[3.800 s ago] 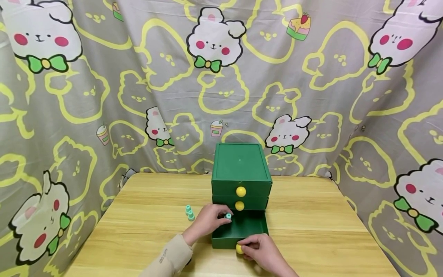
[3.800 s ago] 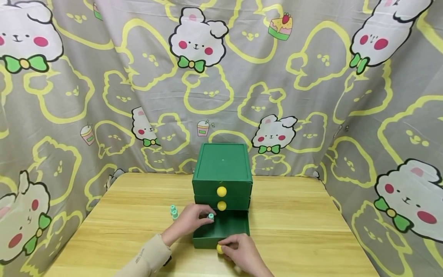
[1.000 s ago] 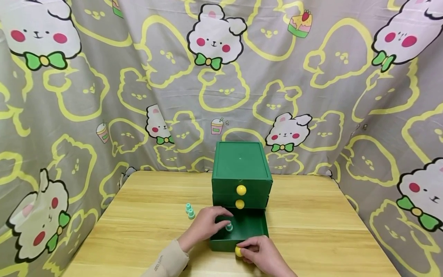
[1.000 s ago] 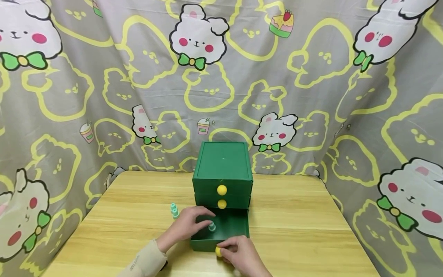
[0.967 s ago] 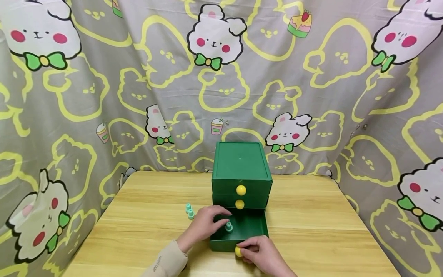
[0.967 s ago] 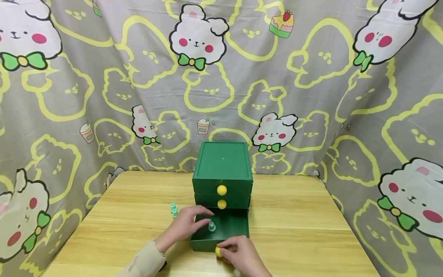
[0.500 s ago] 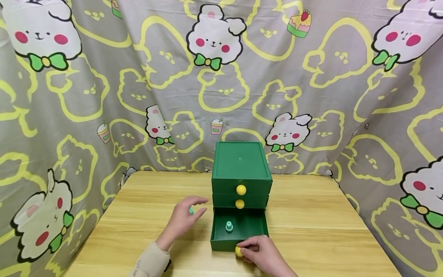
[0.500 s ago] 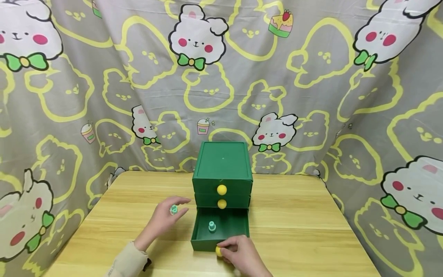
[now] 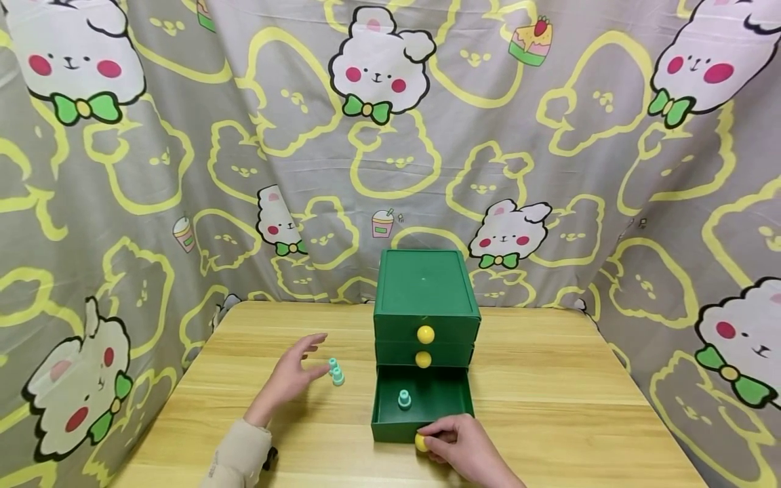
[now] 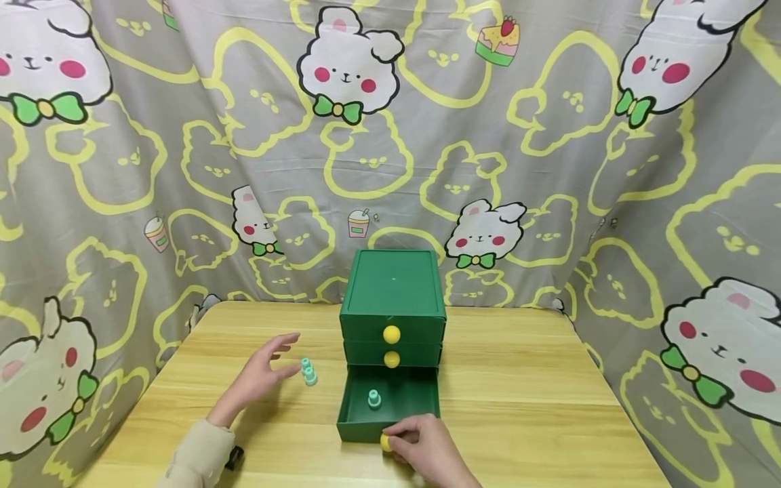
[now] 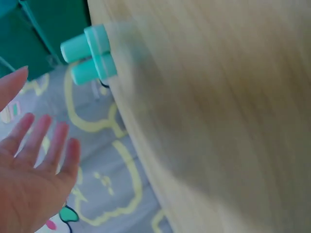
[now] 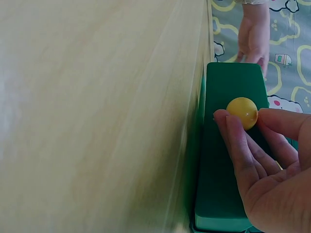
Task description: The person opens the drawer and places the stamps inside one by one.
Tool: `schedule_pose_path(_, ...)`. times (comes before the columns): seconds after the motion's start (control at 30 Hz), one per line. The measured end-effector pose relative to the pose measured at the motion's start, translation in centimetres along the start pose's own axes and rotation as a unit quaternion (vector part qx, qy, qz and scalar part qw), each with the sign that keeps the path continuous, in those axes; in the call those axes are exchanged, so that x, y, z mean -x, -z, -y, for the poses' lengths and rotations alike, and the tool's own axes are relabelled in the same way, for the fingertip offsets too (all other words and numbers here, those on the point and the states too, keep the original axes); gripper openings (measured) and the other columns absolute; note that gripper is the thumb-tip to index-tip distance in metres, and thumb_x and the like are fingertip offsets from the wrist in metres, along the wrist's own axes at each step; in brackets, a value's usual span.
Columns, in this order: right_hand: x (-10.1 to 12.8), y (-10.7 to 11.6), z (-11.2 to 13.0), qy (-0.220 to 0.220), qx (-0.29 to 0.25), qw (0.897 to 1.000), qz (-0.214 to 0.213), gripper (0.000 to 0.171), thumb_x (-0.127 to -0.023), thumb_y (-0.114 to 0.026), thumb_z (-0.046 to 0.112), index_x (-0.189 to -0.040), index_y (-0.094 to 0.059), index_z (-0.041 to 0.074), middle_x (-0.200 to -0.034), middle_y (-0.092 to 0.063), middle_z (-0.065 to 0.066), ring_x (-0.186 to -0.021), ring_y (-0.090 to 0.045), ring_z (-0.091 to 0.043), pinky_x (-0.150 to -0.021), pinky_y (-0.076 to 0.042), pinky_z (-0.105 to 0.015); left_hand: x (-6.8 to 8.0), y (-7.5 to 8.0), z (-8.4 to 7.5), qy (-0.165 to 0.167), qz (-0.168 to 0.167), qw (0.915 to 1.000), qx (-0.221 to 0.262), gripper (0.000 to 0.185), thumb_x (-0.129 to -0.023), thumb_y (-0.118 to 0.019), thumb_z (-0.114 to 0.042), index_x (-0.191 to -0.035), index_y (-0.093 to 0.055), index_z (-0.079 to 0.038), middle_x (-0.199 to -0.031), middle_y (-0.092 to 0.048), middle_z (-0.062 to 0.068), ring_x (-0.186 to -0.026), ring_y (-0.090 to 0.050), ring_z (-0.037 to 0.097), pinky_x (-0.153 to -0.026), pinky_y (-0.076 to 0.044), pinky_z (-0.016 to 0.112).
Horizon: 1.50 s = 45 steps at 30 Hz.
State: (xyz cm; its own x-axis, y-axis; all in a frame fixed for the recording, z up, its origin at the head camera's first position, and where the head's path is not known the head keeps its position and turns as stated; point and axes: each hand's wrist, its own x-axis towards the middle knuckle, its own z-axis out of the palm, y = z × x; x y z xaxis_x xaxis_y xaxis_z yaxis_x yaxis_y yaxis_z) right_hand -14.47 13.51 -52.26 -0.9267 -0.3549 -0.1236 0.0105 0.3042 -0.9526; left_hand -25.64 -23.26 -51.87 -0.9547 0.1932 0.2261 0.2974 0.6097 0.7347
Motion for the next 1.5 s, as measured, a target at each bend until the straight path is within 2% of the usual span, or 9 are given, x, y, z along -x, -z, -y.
schedule_pose_path(0.23,0.0,0.0,0.0,0.001,0.0,1.0,0.001,0.014,-0.093,-0.075,0.007,-0.105,-0.081,0.004,-0.103,-0.077,-0.009,-0.083,-0.075,-0.021,-0.068,-0.062,-0.03,-0.3,0.4,1.2,0.027,0.066,0.9973,0.016,0.058,-0.096,-0.073,-0.009,-0.149,-0.05,-0.004,-0.146,-0.056,0.025,-0.129,-0.056,0.047,-0.108,-0.043,0.063)
schedule_pose_path(0.33,0.0,0.0,-0.1,0.001,0.001,1.0,0.001,0.014,-0.093,-0.075,0.007,-0.105,-0.081,0.004,-0.103,-0.077,-0.009,-0.083,-0.075,-0.021,-0.068,-0.062,-0.03,-0.5,0.3,1.3,0.036,0.08,0.9959,0.018,0.053,-0.096,-0.072,-0.009,-0.146,-0.053,-0.002,-0.143,-0.058,0.025,-0.127,-0.057,0.047,-0.105,-0.046,0.062)
schedule_pose_path(0.57,0.0,0.0,-0.1,-0.005,0.002,1.0,0.001,0.014,-0.094,-0.075,0.007,-0.105,-0.081,0.004,-0.103,-0.077,-0.009,-0.083,-0.075,-0.021,-0.068,-0.062,-0.03,-0.7,0.1,1.7,0.032,0.106,0.9938,0.012,0.041,-0.098,-0.069,-0.007,-0.136,-0.059,0.004,-0.128,-0.066,0.024,-0.112,-0.065,0.041,-0.094,-0.055,0.053)
schedule_pose_path(0.8,0.0,0.1,0.0,-0.008,0.004,1.0,0.001,0.014,-0.094,-0.074,0.006,-0.106,-0.081,0.004,-0.102,-0.077,-0.008,-0.081,-0.074,-0.019,-0.067,-0.061,-0.03,-0.9,0.0,1.5,0.01,0.111,0.9937,0.0,0.024,-0.097,-0.07,-0.006,-0.12,-0.07,-0.001,-0.114,-0.073,0.015,-0.103,-0.069,0.034,-0.089,-0.057,0.047)
schedule_pose_path(0.9,0.0,0.1,0.0,-0.007,0.005,1.0,0.001,0.014,-0.094,-0.074,0.006,-0.106,-0.081,0.004,-0.101,-0.077,-0.008,-0.08,-0.074,-0.019,-0.067,-0.061,-0.029,-1.0,-0.1,1.4,0.015,0.109,0.9939,-0.008,0.018,-0.097,-0.07,-0.006,-0.115,-0.072,-0.003,-0.109,-0.074,0.012,-0.101,-0.069,0.031,-0.087,-0.057,0.045)
schedule_pose_path(1.03,0.1,0.2,0.0,-0.006,0.005,1.0,0.0,0.014,-0.094,-0.074,0.007,-0.106,-0.081,0.004,-0.101,-0.077,-0.008,-0.08,-0.074,-0.02,-0.067,-0.061,-0.03,-1.1,-0.3,1.4,0.029,0.105,0.9938,-0.02,0.017,-0.096,-0.071,-0.008,-0.113,-0.072,-0.006,-0.106,-0.074,0.008,-0.097,-0.068,0.027,-0.084,-0.057,0.043)
schedule_pose_path(1.2,0.1,0.2,0.0,-0.007,0.006,1.0,-0.001,0.014,-0.094,-0.075,0.008,-0.106,-0.081,0.004,-0.101,-0.077,-0.007,-0.08,-0.074,-0.019,-0.067,-0.061,-0.03,-1.2,-0.6,1.2,0.017,0.101,0.9939,-0.041,0.021,-0.094,-0.075,-0.011,-0.115,-0.072,-0.008,-0.104,-0.074,0.008,-0.092,-0.07,0.026,-0.081,-0.057,0.043)
schedule_pose_path(1.5,0.2,0.2,-0.2,-0.01,-0.001,1.0,0.0,0.014,-0.094,-0.074,0.006,-0.106,-0.081,0.004,-0.102,-0.077,-0.008,-0.081,-0.074,-0.02,-0.068,-0.062,-0.031,-1.2,-0.9,0.7,0.017,0.104,0.9928,-0.059,0.006,-0.097,-0.073,-0.016,-0.102,-0.073,-0.014,-0.098,-0.073,0.002,-0.089,-0.068,0.018,-0.08,-0.054,0.04)
